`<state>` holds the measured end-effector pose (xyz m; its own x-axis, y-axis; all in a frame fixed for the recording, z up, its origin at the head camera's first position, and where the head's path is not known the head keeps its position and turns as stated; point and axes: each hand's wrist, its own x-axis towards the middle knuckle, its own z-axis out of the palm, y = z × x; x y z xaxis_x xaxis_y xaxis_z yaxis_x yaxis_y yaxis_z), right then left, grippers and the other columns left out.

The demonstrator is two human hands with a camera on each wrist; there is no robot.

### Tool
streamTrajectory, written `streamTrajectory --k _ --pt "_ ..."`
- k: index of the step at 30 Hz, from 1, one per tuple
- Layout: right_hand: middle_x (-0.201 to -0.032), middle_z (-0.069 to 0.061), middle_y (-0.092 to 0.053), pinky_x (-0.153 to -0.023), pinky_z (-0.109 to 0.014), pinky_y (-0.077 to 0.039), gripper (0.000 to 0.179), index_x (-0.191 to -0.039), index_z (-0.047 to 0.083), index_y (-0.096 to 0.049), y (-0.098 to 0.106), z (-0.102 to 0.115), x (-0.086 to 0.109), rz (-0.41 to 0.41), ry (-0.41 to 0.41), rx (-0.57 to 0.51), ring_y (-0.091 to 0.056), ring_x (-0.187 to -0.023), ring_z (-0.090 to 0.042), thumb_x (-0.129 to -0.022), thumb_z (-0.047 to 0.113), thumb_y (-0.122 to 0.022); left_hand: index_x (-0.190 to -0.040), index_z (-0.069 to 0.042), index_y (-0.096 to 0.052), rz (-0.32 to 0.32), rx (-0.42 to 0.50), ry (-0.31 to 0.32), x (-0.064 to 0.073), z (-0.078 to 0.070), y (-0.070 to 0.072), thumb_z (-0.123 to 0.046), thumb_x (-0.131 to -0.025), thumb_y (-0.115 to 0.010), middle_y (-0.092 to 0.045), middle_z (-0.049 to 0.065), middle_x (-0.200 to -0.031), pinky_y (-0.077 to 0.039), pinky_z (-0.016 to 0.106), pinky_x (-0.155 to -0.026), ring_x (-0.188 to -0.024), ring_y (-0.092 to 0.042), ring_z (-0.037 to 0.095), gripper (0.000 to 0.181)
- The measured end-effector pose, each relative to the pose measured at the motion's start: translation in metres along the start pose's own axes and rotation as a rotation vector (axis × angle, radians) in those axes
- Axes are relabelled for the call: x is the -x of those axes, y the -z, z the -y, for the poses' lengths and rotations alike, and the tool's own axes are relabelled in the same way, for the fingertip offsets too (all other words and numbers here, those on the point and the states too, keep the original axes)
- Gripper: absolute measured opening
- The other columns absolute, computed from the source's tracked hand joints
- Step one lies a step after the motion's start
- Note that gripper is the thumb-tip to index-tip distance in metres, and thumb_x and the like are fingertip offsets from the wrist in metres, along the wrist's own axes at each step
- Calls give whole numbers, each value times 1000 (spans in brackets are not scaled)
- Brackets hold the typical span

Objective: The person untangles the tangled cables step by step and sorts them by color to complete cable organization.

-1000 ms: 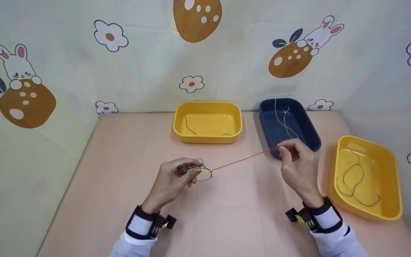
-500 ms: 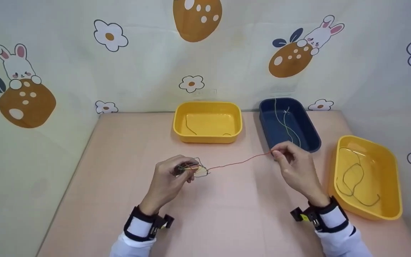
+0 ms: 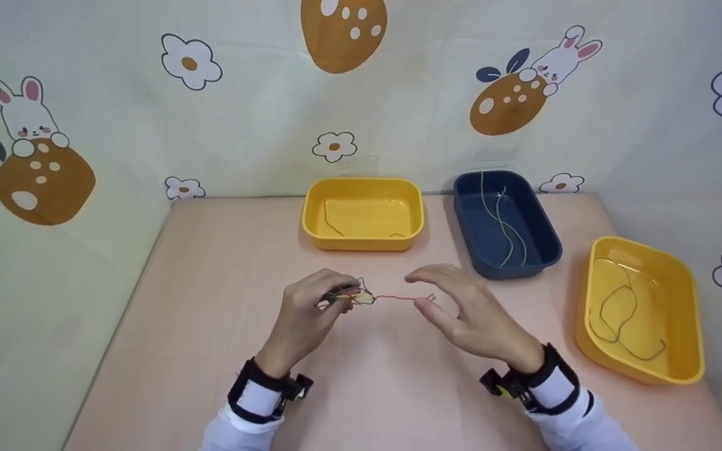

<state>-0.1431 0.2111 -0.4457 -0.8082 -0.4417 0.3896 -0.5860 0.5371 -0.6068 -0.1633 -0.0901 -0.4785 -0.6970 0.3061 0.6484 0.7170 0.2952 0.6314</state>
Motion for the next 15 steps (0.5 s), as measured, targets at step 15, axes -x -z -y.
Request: streamTrajectory --k 15 --pt "-83 3 -69 -70 -21 -45 12 -102 15 -81 -24 8 -14 62 -131 -271 -54 -76 -3 -111 13 -73 -120 -6 -82 55 58 54 0 -4 -8 -9 -95 -91 -85 5 -107 -67 23 -79 -91 -81 15 27"
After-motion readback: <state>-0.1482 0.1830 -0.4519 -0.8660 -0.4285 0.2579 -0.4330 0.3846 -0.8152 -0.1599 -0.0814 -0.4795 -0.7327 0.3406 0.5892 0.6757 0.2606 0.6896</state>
